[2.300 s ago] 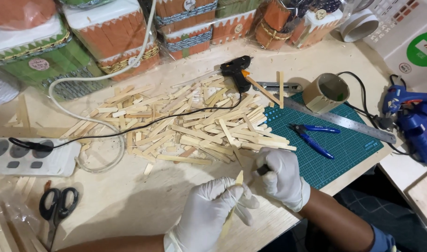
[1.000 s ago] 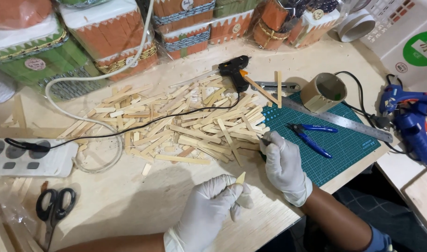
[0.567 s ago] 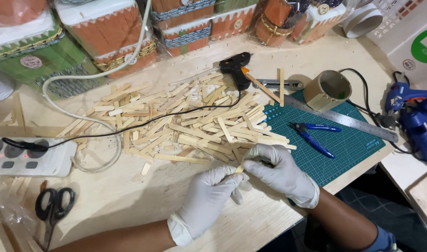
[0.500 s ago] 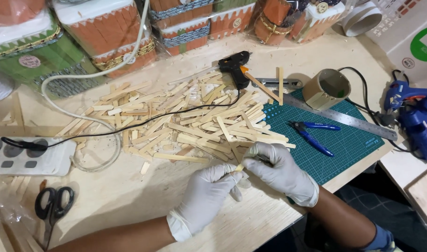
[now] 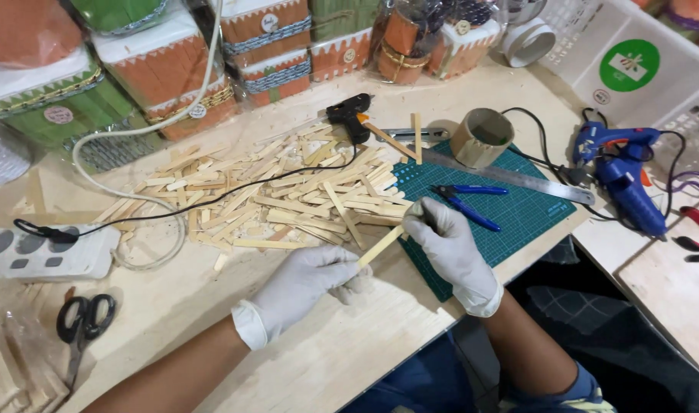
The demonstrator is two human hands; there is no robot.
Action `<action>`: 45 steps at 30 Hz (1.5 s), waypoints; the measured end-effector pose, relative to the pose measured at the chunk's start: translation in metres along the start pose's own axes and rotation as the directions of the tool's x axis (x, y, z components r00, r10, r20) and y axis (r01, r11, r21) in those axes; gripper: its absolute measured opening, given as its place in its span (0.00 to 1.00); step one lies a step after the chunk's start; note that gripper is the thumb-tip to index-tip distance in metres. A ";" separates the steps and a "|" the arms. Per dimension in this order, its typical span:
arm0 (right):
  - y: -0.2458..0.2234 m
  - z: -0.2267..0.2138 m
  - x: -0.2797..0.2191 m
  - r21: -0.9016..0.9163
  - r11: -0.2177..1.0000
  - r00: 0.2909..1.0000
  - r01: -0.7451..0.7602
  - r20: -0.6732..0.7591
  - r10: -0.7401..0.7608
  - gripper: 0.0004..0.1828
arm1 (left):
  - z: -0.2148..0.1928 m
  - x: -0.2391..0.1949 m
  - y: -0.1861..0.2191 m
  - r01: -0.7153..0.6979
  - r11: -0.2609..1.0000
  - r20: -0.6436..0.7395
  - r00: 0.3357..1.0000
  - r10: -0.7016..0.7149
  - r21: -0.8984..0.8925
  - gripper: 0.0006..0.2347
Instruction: Assembling a decorative structure by gluing popsicle sticks onto a cardboard base using a hot glue gun and trimming them with a cutter.
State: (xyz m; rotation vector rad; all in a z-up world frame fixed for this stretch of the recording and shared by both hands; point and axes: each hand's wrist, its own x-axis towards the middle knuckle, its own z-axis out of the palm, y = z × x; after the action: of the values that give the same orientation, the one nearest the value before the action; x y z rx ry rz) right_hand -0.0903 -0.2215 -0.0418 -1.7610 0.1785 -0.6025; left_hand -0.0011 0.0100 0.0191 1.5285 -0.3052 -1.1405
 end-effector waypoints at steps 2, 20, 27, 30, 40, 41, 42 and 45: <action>-0.014 -0.003 -0.006 -0.311 0.912 0.960 -0.267 -0.002 0.280 0.06 | -0.004 0.003 -0.019 -0.137 0.991 -0.188 0.973 0.132 -0.009 0.08; -0.016 -0.003 -0.059 0.053 0.995 0.993 -0.083 -0.077 0.087 0.18 | -0.003 0.014 -0.072 -0.414 0.910 -0.618 0.718 0.320 -0.010 0.05; -0.009 0.005 -0.065 0.310 0.918 0.964 -0.245 -0.024 0.265 0.15 | -0.004 0.011 -0.071 -0.437 0.870 -0.587 0.774 0.237 -0.226 0.05; 0.000 0.007 -0.068 0.358 0.901 0.963 -0.245 -0.015 0.268 0.13 | -0.005 0.010 -0.071 -0.425 0.879 -0.561 0.791 0.244 -0.217 0.05; -0.015 0.016 -0.072 0.279 0.912 0.949 -0.300 -0.006 0.314 0.21 | -0.004 0.010 -0.070 -0.461 0.792 -0.535 0.819 0.207 -0.400 0.05; -0.016 0.016 -0.072 0.277 0.906 0.944 -0.319 0.007 0.331 0.22 | -0.005 0.008 -0.069 -0.416 0.843 -0.540 0.821 0.187 -0.341 0.05; -0.013 0.012 -0.073 0.278 0.907 0.944 -0.318 0.005 0.330 0.22 | -0.006 0.007 -0.070 -0.417 0.843 -0.539 0.821 0.188 -0.340 0.05; -0.017 -0.002 -0.070 0.293 0.928 0.973 -0.230 0.061 0.222 0.12 | -0.007 0.006 -0.069 -0.391 0.900 -0.528 0.814 0.240 -0.193 0.04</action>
State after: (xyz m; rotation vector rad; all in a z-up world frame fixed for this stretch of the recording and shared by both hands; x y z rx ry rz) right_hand -0.1542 -0.1892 -0.0464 -1.4303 0.2549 -0.4129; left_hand -0.0197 0.0320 -0.0441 1.3793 -0.0329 -0.4711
